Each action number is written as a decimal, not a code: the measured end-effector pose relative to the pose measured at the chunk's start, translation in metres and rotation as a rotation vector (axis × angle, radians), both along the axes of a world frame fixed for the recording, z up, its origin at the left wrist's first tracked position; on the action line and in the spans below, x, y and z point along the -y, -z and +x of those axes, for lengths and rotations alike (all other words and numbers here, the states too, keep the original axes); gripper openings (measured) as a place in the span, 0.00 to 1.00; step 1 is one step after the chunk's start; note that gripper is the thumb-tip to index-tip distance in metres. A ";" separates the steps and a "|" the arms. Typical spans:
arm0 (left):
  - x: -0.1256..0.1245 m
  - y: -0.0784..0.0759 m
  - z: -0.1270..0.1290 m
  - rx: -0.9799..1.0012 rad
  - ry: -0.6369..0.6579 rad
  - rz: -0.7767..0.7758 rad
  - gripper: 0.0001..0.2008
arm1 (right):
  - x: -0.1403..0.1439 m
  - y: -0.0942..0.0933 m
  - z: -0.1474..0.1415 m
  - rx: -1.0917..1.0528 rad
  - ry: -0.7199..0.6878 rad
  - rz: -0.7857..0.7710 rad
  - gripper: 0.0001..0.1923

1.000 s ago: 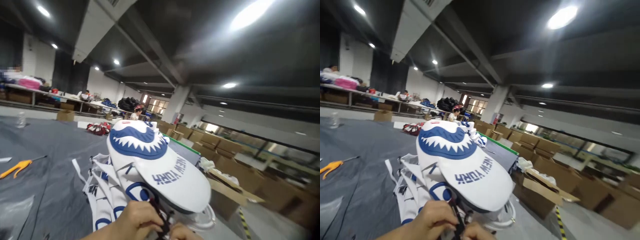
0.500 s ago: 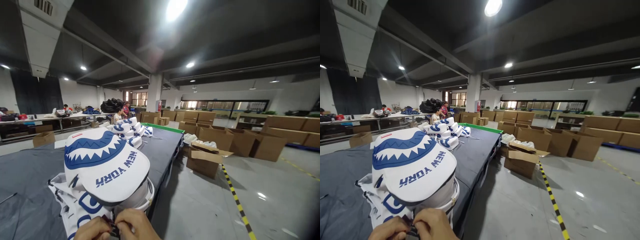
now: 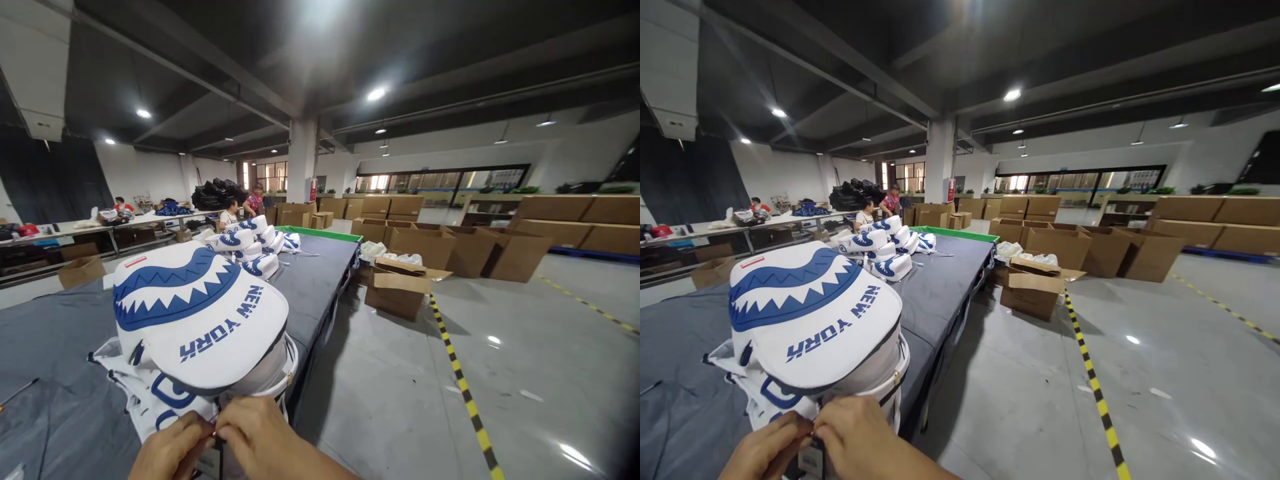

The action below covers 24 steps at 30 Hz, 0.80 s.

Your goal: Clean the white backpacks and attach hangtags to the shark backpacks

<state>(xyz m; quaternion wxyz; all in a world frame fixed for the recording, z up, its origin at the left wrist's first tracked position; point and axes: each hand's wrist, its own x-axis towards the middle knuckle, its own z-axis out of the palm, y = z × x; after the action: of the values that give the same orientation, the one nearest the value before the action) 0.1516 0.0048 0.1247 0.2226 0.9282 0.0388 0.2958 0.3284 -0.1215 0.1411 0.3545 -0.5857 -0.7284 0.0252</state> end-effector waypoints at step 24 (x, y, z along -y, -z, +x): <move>0.023 0.002 -0.007 -0.151 -0.297 0.016 0.06 | 0.004 -0.014 -0.016 0.518 -0.063 -0.017 0.04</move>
<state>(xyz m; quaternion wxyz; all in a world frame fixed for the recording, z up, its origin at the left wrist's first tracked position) 0.1443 -0.0181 0.1223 0.1655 0.9335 0.1900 0.2551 0.3127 -0.1256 0.1555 0.1501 -0.5525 -0.8127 -0.1083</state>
